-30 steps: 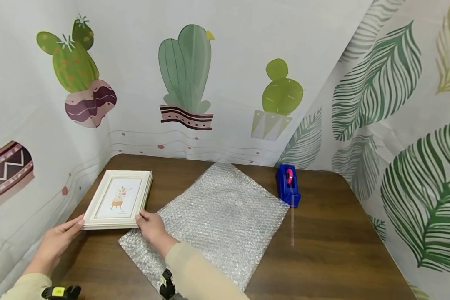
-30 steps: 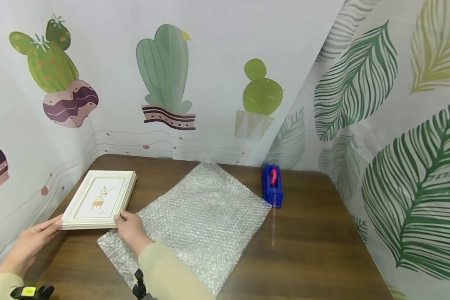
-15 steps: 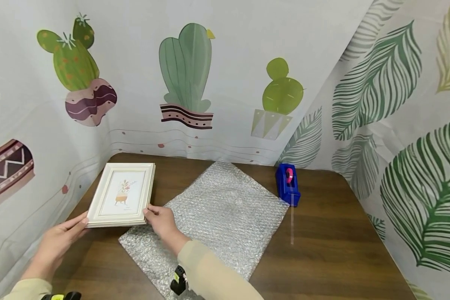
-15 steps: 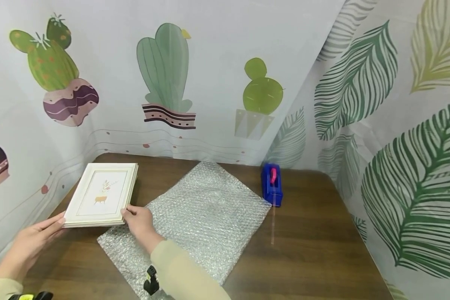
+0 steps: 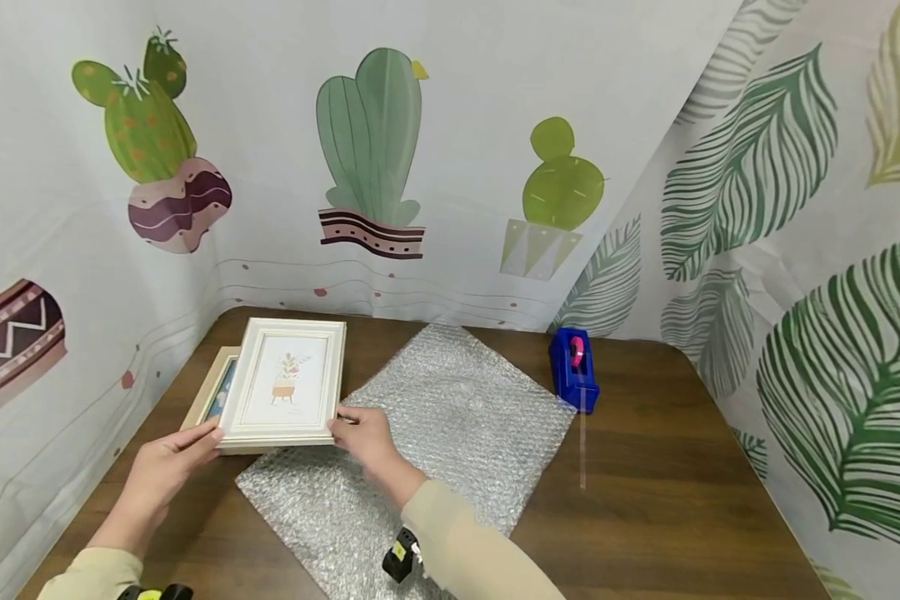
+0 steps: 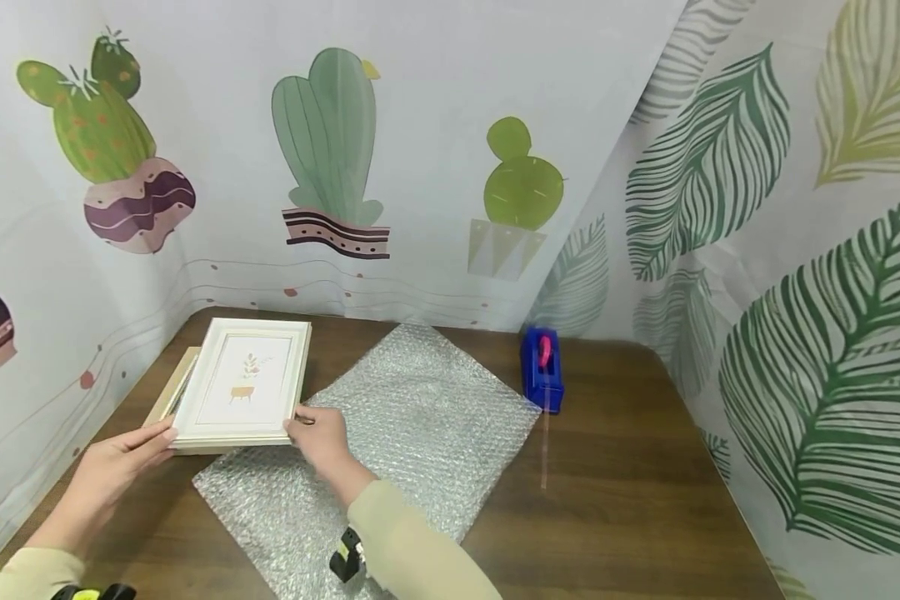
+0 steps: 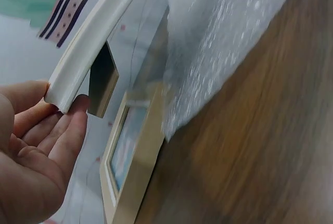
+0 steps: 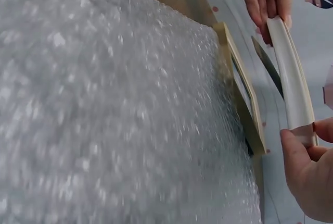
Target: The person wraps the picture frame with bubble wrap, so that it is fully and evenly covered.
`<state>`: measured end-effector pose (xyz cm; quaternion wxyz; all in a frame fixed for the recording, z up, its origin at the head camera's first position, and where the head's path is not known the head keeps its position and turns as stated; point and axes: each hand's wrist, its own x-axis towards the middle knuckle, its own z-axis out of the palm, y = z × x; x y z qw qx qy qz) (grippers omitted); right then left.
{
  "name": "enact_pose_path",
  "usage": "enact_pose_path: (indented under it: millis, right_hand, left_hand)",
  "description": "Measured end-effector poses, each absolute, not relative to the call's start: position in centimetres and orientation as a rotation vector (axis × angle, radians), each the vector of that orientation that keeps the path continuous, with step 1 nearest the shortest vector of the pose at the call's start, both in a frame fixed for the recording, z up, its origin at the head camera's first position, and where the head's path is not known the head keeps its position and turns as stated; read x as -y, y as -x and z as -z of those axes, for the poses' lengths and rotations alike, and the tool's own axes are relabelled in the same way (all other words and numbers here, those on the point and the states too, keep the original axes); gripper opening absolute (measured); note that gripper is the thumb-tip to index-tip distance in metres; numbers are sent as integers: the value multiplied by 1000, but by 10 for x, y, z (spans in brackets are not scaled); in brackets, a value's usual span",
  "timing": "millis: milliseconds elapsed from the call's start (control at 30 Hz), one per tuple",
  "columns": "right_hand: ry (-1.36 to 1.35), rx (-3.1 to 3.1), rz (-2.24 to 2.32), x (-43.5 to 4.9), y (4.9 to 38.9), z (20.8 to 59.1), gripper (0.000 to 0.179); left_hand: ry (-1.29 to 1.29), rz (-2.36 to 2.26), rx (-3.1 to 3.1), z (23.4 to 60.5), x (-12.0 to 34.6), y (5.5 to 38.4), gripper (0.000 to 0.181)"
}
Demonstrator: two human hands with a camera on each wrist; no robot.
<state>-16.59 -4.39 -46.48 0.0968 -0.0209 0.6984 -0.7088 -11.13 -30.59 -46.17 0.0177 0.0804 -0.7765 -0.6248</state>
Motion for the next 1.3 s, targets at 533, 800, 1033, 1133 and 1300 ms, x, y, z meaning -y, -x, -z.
enact_pose_path:
  millis: [533,800,1033,1133,1300]
  right_hand:
    - [-7,-2169,1974,-43,152,465,39]
    - [-15,-2238,1899,-84,136,470,42]
    - [-62,-2234,1900,-108,121,470,45]
    - [-85,-2237,1900,-119,114,469,45]
    - [-127,-2201,1922,-131,102,468,46]
  left_hand:
    - [-430,1946,2608,460,228,118,51]
    - [-365,1992,2602,473,190,112,44]
    - [-252,2023,2600,472,169,106,41]
    - [-182,2042,2616,471,161,102,41]
    - [-81,1992,2669,470,152,91,40]
